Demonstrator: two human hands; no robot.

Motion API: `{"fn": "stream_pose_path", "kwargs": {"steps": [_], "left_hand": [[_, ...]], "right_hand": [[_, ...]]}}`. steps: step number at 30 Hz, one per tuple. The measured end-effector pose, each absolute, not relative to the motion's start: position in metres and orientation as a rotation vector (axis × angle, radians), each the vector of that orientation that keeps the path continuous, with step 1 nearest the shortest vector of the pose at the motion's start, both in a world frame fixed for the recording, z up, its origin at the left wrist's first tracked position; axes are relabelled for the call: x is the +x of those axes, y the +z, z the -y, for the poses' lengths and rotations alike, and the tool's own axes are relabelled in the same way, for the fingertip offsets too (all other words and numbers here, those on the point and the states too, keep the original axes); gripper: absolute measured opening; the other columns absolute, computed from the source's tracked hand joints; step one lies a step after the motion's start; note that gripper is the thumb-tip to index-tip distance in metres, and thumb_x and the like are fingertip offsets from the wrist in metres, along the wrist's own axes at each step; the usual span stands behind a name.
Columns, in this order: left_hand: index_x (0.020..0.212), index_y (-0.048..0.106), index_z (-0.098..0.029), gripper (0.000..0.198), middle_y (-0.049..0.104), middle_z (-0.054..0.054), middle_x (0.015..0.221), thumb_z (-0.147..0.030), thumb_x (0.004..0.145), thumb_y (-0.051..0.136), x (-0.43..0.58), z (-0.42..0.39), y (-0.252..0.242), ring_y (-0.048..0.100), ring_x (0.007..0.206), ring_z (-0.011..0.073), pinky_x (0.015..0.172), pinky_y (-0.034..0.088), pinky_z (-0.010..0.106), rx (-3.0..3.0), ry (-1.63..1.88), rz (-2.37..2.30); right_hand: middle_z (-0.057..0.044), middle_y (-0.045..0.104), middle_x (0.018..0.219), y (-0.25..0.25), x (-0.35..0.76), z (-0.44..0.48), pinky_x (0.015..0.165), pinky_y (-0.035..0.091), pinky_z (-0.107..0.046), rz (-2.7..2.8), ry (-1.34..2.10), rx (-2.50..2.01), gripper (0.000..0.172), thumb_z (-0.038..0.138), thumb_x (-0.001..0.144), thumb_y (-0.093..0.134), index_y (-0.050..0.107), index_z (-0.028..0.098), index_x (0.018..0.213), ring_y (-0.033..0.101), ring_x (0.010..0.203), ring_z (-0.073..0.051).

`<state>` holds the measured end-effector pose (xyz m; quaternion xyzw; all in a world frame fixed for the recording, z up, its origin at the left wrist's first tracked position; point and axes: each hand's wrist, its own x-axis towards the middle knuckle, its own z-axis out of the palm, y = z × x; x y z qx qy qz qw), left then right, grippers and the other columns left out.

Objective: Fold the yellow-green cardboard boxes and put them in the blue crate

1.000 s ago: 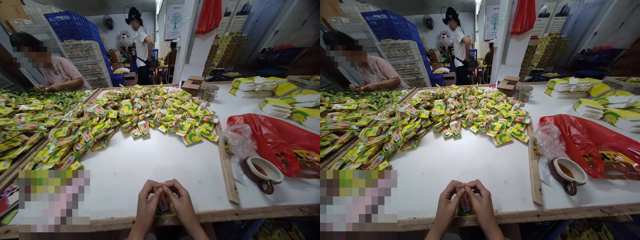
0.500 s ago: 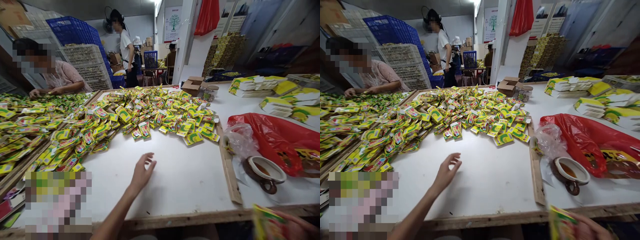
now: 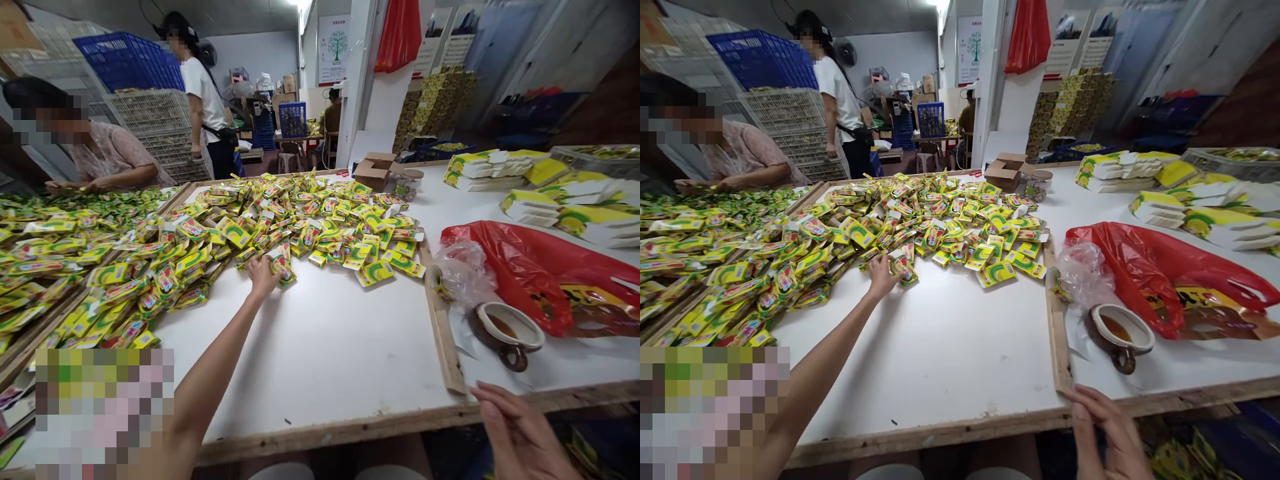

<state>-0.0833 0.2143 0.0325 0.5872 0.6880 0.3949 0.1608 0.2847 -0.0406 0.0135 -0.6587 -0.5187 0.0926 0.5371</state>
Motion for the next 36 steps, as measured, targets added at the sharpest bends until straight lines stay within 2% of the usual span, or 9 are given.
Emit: {"fn": "stream_pose_path", "kwargs": {"steps": [4, 7, 11, 16, 20, 24, 28, 32, 36], "left_hand": [[0.088, 0.052, -0.019, 0.011, 0.058, 0.007, 0.095, -0.029, 0.082, 0.049, -0.065, -0.151, 0.038, 0.057, 0.092, 0.0214, 0.084, 0.045, 0.035, 1.731, 1.139, -1.705], [0.087, 0.054, -0.020, 0.010, 0.062, 0.003, 0.086, -0.028, 0.085, 0.049, -0.048, -0.089, 0.040, 0.059, 0.079, 0.0166, 0.075, 0.047, 0.028, 1.763, 1.038, -1.447], [0.107, 0.044, -0.024, 0.022, 0.063, 0.003, 0.089, -0.027, 0.086, 0.051, -0.034, -0.024, 0.032, 0.058, 0.080, 0.0160, 0.075, 0.046, 0.028, 1.531, 0.962, -1.155], [0.107, 0.039, -0.025, 0.023, 0.064, 0.005, 0.096, -0.028, 0.088, 0.051, -0.024, 0.004, 0.015, 0.061, 0.085, 0.0170, 0.078, 0.047, 0.031, 1.164, 1.045, -1.070], [0.106, 0.049, -0.022, 0.022, 0.064, 0.006, 0.095, -0.029, 0.086, 0.053, -0.017, 0.004, 0.007, 0.060, 0.087, 0.0183, 0.079, 0.047, 0.029, 1.138, 1.125, -1.142], [0.095, 0.058, -0.019, 0.016, 0.065, 0.005, 0.088, -0.030, 0.087, 0.050, -0.015, 0.004, 0.009, 0.060, 0.082, 0.0182, 0.074, 0.047, 0.027, 1.244, 1.080, -1.202], [0.096, 0.060, -0.019, 0.019, 0.067, 0.007, 0.093, -0.030, 0.089, 0.046, -0.013, 0.004, 0.013, 0.061, 0.082, 0.0190, 0.072, 0.048, 0.027, 1.332, 1.053, -1.243], [0.104, 0.058, -0.020, 0.020, 0.058, 0.010, 0.122, -0.026, 0.091, 0.043, -0.007, 0.004, 0.007, 0.053, 0.114, 0.0226, 0.094, 0.043, 0.033, 1.390, 1.167, -1.218], [0.114, 0.048, -0.022, 0.023, 0.060, 0.009, 0.117, -0.023, 0.091, 0.043, -0.002, 0.006, 0.004, 0.058, 0.107, 0.0202, 0.091, 0.045, 0.034, 1.314, 1.290, -1.222]], "right_hand": [[-0.010, 0.061, 0.101, 0.014, 0.236, 0.023, 0.089, 0.043, -0.042, 1.361, 0.387, -1.462, 0.017, 0.033, 0.086, 0.053, 0.063, 0.020, 0.091, 0.056, 0.099, -0.027], [-0.010, 0.061, 0.107, 0.014, 0.195, 0.015, 0.087, 0.047, -0.038, 1.448, 0.590, -1.374, 0.015, 0.029, 0.087, 0.052, 0.062, 0.022, 0.096, 0.057, 0.102, -0.026], [-0.009, 0.059, 0.116, 0.008, 0.150, 0.009, 0.083, 0.052, -0.032, 1.516, 0.926, -1.274, 0.027, 0.026, 0.087, 0.052, 0.054, 0.024, 0.114, 0.060, 0.100, -0.022], [-0.006, 0.064, 0.104, -0.003, 0.137, 0.006, 0.076, 0.054, -0.028, 1.477, 1.151, -1.214, 0.028, 0.025, 0.088, 0.051, 0.050, 0.024, 0.116, 0.064, 0.092, -0.020], [-0.006, 0.064, 0.105, 0.002, 0.142, 0.001, 0.077, 0.052, -0.027, 1.465, 1.170, -1.230, 0.029, 0.024, 0.087, 0.052, 0.051, 0.024, 0.116, 0.063, 0.093, -0.019], [-0.005, 0.065, 0.093, 0.012, 0.142, -0.011, 0.076, 0.050, -0.028, 1.579, 1.204, -1.190, 0.015, 0.024, 0.089, 0.049, 0.060, 0.021, 0.099, 0.062, 0.084, -0.019], [-0.006, 0.064, 0.090, 0.008, 0.140, -0.021, 0.078, 0.048, -0.029, 1.564, 1.147, -1.176, 0.017, 0.028, 0.090, 0.048, 0.062, 0.019, 0.086, 0.061, 0.089, -0.020], [-0.006, 0.064, 0.097, -0.002, 0.139, -0.023, 0.078, 0.049, -0.029, 1.403, 1.169, -1.161, 0.020, 0.029, 0.089, 0.051, 0.054, 0.021, 0.107, 0.061, 0.090, -0.020], [-0.006, 0.063, 0.096, 0.001, 0.140, -0.020, 0.081, 0.048, -0.029, 1.516, 1.141, -1.100, 0.015, 0.025, 0.089, 0.050, 0.060, 0.021, 0.100, 0.060, 0.092, -0.020]]}}
